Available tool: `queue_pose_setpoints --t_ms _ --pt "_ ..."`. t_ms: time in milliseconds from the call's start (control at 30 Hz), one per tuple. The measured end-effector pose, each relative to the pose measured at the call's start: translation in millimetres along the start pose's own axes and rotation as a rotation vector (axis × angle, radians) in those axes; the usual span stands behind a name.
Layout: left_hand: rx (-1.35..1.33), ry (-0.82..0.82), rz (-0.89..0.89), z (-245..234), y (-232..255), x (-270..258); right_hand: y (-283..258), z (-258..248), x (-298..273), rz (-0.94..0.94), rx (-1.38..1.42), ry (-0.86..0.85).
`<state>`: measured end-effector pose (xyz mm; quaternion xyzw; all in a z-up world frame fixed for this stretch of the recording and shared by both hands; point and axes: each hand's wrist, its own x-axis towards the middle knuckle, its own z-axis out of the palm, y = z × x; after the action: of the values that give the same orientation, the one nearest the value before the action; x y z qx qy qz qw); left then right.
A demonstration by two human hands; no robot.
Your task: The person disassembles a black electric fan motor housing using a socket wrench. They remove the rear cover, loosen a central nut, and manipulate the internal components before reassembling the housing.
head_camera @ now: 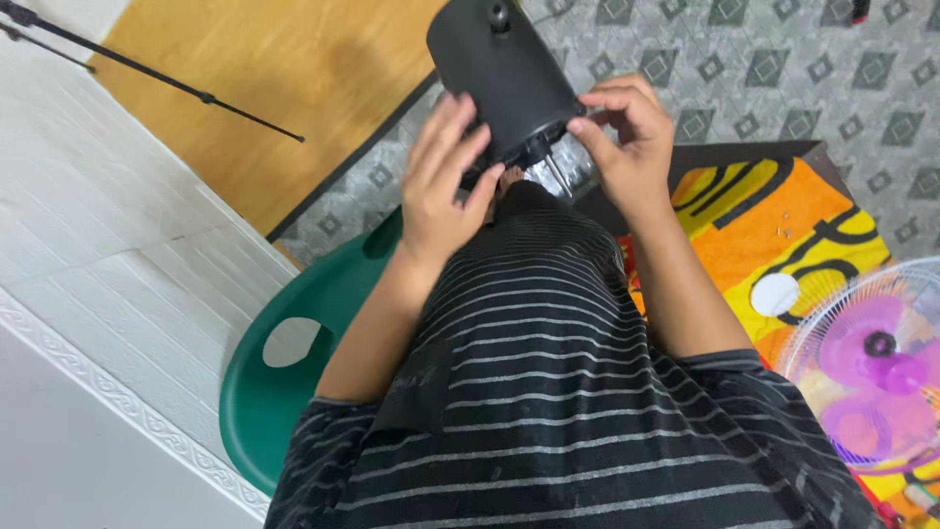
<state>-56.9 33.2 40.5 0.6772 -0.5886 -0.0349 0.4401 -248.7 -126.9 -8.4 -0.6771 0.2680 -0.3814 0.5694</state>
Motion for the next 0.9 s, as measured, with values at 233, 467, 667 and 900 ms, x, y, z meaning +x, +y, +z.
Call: queue_pose_setpoints --t_ms 233,467,667,900 --pt "-0.08 0.059 -0.16 8 22 -5 5 -10 15 0.107 0.145 -0.11" --pt "-0.41 0.249 -0.57 30 4 -17 -4 -20 37 0.005 -0.064 -0.426" --pt "-0.734 0.193 -0.711 33 -9 6 13 -21 43 0.164 0.248 -0.598" --pt "-0.966 0.135 -0.812 45 -6 26 2 -30 29 0.207 0.153 -0.536"
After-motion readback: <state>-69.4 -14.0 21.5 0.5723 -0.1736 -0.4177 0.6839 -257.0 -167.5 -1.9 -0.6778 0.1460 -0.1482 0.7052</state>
